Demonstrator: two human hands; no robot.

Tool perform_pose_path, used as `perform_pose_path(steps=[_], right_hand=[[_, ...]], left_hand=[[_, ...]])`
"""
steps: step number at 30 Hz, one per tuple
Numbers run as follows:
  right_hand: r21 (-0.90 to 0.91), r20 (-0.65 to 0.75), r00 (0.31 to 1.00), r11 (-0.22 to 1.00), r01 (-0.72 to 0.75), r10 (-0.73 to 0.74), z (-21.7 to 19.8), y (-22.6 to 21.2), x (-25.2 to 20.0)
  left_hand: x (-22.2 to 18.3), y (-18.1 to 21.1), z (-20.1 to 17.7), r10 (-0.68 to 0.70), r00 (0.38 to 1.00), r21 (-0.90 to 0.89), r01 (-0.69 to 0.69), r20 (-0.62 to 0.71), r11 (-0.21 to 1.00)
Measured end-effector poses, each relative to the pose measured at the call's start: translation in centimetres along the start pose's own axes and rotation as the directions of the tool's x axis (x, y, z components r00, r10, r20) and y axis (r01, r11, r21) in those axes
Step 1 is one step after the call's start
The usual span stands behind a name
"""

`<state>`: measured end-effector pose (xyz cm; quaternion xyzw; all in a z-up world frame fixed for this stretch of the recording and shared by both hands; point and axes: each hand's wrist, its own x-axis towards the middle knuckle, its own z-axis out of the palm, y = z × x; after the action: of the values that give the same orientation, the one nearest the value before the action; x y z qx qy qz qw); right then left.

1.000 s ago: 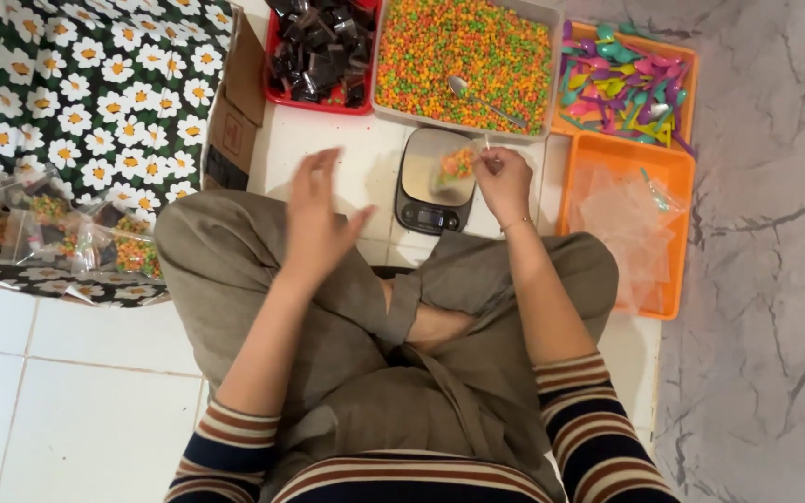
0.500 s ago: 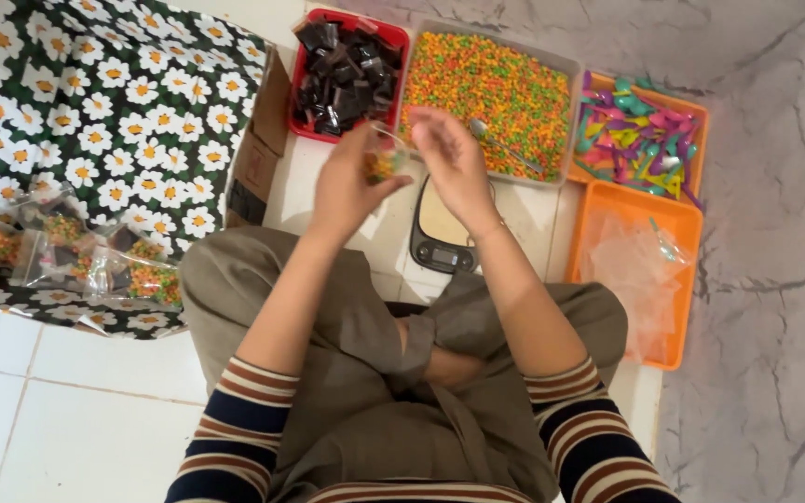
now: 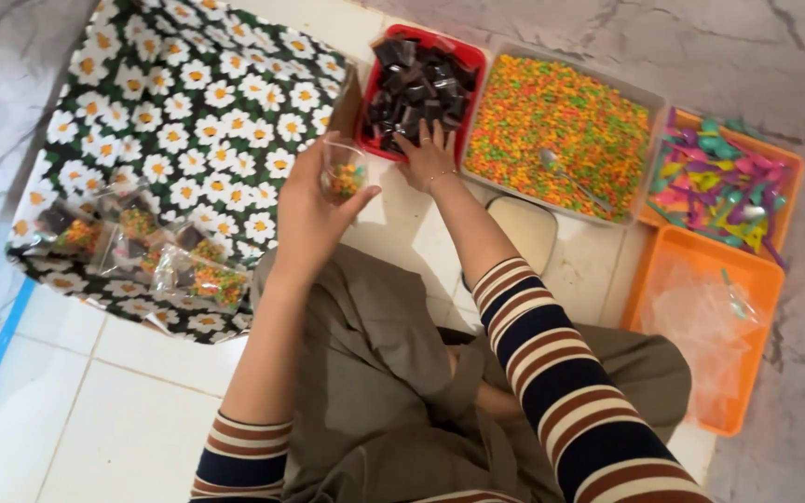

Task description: Packaging small colorful candies into plastic bags and weighing them on a digital scale

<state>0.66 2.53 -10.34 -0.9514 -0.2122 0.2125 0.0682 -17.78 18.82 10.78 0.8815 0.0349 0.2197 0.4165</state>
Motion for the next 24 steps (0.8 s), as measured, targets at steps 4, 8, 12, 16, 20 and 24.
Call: perform_pose_path(steps=[4,8,12,16,20,24], right_hand=[[-0.069,0.078,0.996,0.997,-0.026,0.032,2.5,0.8,2.8],[0.009,0.022,0.999,0.999,-0.031,0.031,1.8,0.5,0.8],[0.127,-0.017,1.000,0.992,-0.014,0.016,1.0,1.7,-1.3],[0.449,-0.312,0.950,0.883,0.140,0.008,-0.7,2.1,-3.8],[0.824,-0.498,0.866,0.335,0.458,0.040,-10.4,-2.7,-14.8],[0.767,-0.631,0.776,0.162,0.621,0.014,-16.2,-6.5,-25.8]], left_hand=[[-0.6,0.2,-0.5,-0.046,0.999,-0.076,0.046,0.001,0.996],[-0.8,0.1,-0.2,-0.047,0.999,-0.113,0.045,-0.015,0.993],[-0.8,0.1,0.6,-0.001,0.999,-0.111,-0.003,-0.038,0.994],[-1.1,0.7,1.7,0.000,1.000,-0.150,-0.004,-0.028,0.989],[-1.6,1.4,2.6,0.042,0.999,-0.073,-0.044,-0.035,0.996],[-2.5,3.8,3.6,0.086,0.996,-0.042,-0.087,-0.018,0.995]])
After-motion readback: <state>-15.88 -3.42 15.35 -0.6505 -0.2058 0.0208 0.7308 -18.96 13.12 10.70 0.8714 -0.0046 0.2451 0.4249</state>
